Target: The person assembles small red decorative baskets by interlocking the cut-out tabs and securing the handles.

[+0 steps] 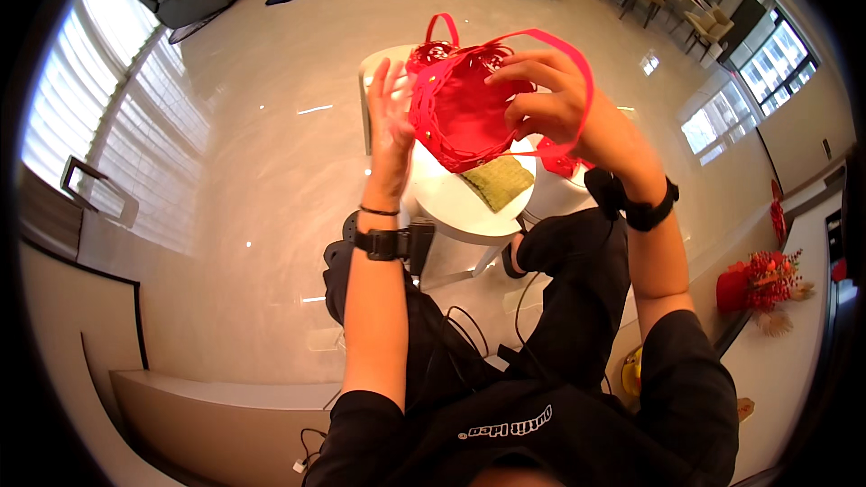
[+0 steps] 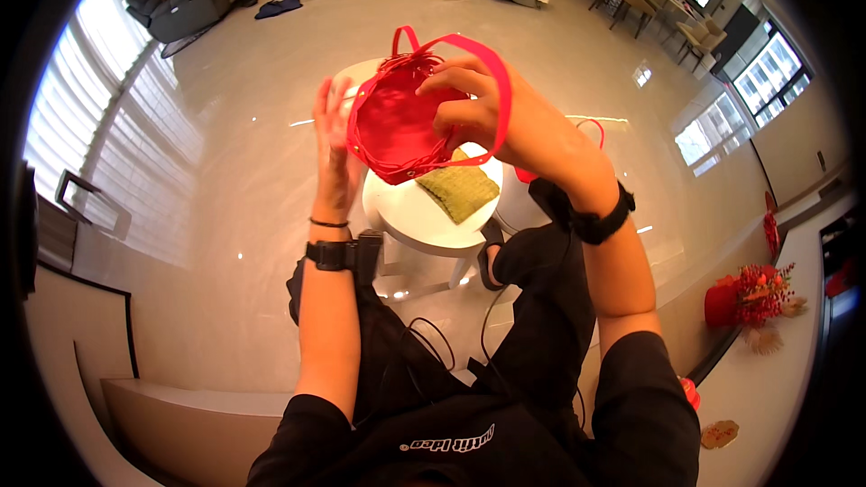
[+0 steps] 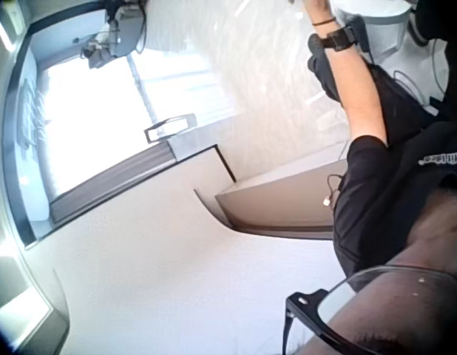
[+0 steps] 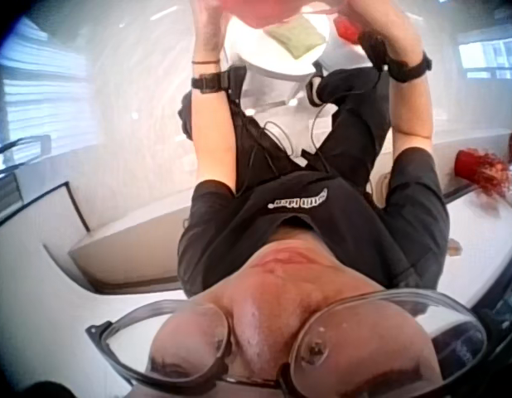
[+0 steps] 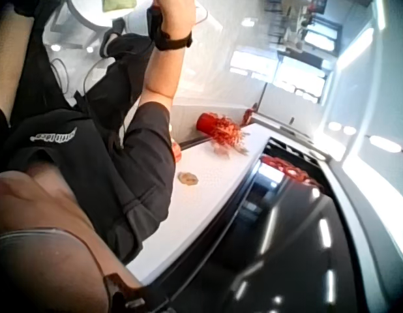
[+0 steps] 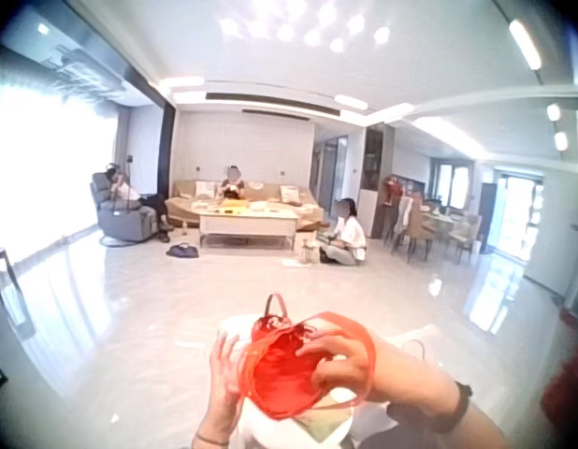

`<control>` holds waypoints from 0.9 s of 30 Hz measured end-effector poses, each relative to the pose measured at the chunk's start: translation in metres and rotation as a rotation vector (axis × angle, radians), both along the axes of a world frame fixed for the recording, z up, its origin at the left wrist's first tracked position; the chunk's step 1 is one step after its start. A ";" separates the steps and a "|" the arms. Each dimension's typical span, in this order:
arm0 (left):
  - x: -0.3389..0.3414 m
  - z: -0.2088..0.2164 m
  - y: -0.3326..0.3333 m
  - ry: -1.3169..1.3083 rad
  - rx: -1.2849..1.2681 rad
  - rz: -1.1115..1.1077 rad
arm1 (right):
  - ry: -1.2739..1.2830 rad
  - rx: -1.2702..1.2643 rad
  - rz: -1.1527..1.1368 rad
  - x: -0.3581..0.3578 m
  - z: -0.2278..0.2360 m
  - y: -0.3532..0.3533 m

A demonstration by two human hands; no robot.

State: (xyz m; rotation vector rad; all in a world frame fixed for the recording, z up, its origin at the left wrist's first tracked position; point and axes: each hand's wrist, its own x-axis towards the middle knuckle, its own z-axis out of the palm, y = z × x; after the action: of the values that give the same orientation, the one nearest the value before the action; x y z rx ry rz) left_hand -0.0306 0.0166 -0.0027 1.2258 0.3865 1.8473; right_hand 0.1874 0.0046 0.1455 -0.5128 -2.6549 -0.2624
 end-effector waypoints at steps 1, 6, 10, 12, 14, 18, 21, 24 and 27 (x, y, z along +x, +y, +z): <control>-0.005 0.003 -0.003 0.048 0.023 -0.036 | 0.038 -0.070 -0.005 0.005 -0.003 0.003; -0.009 0.002 -0.020 0.757 0.178 0.192 | -0.184 -0.048 0.003 0.020 -0.019 0.013; -0.014 -0.003 -0.025 1.058 0.188 0.204 | -0.248 -0.015 -0.041 0.024 -0.040 0.020; -0.023 -0.009 -0.022 1.122 0.204 0.173 | -0.255 -0.057 -0.027 0.024 -0.046 0.022; -0.027 -0.014 -0.022 1.075 0.146 0.246 | -0.265 -0.071 -0.037 0.027 -0.053 0.024; -0.033 -0.013 -0.025 1.104 0.100 0.326 | -0.244 -0.078 -0.040 0.037 -0.073 0.032; -0.034 -0.013 -0.026 1.124 0.083 0.299 | -0.192 -0.056 -0.007 0.038 -0.082 0.032; -0.031 -0.011 -0.028 1.004 0.067 0.215 | -0.156 -0.099 -0.025 0.035 -0.084 0.031; -0.025 -0.005 -0.030 0.739 -0.021 0.104 | -0.048 -0.153 0.017 0.030 -0.079 0.024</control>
State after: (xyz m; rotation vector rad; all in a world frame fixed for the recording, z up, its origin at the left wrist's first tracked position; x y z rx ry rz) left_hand -0.0553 -0.0134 -0.0074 1.8798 0.8768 1.4052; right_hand 0.2169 0.0287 0.0664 -0.5380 -2.7389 -0.0680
